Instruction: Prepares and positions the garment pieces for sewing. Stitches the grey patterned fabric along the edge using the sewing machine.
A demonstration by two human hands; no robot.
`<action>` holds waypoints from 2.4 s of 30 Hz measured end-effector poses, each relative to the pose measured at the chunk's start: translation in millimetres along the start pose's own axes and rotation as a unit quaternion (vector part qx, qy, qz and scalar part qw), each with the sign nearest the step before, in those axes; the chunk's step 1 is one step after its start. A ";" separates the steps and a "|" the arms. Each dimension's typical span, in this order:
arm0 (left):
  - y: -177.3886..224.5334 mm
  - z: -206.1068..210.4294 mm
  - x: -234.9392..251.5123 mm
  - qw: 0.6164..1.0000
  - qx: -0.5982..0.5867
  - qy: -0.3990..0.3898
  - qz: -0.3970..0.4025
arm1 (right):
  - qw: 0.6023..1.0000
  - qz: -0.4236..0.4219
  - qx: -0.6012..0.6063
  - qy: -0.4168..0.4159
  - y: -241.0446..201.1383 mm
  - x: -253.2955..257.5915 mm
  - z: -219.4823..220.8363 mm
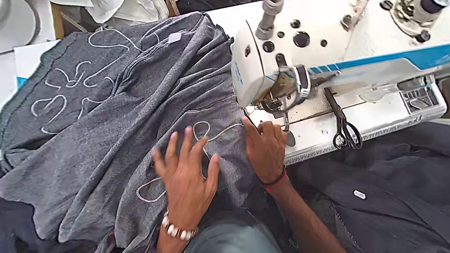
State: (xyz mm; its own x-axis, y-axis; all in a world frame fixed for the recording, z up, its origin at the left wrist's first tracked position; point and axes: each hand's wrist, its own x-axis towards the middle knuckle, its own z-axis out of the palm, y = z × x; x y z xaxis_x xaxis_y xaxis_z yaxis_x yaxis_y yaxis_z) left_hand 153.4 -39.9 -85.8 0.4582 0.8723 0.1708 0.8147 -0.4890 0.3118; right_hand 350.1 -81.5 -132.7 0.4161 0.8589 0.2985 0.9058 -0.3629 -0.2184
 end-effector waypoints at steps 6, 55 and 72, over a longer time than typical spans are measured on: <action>-71.6 7.6 -45.9 0.989 0.082 -0.032 -0.120 | 0.998 -0.041 -0.012 -0.040 11.0 -5.3 -8.9; 14.8 47.8 120.8 0.966 -0.192 -0.018 0.170 | 0.995 -0.059 0.005 -0.074 13.0 -5.2 -16.5; -16.2 66.3 101.5 0.947 -0.079 -0.054 0.308 | 0.985 -0.093 0.140 0.043 31.7 27.1 -2.9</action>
State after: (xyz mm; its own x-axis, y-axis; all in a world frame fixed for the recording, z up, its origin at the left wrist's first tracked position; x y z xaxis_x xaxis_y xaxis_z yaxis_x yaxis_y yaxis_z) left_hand 210.3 56.3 -135.5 0.8695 0.4128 0.2713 0.3223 -0.8904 0.3215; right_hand 390.3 -70.8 -128.8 0.2613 0.8629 0.4325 0.9144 -0.0777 -0.3973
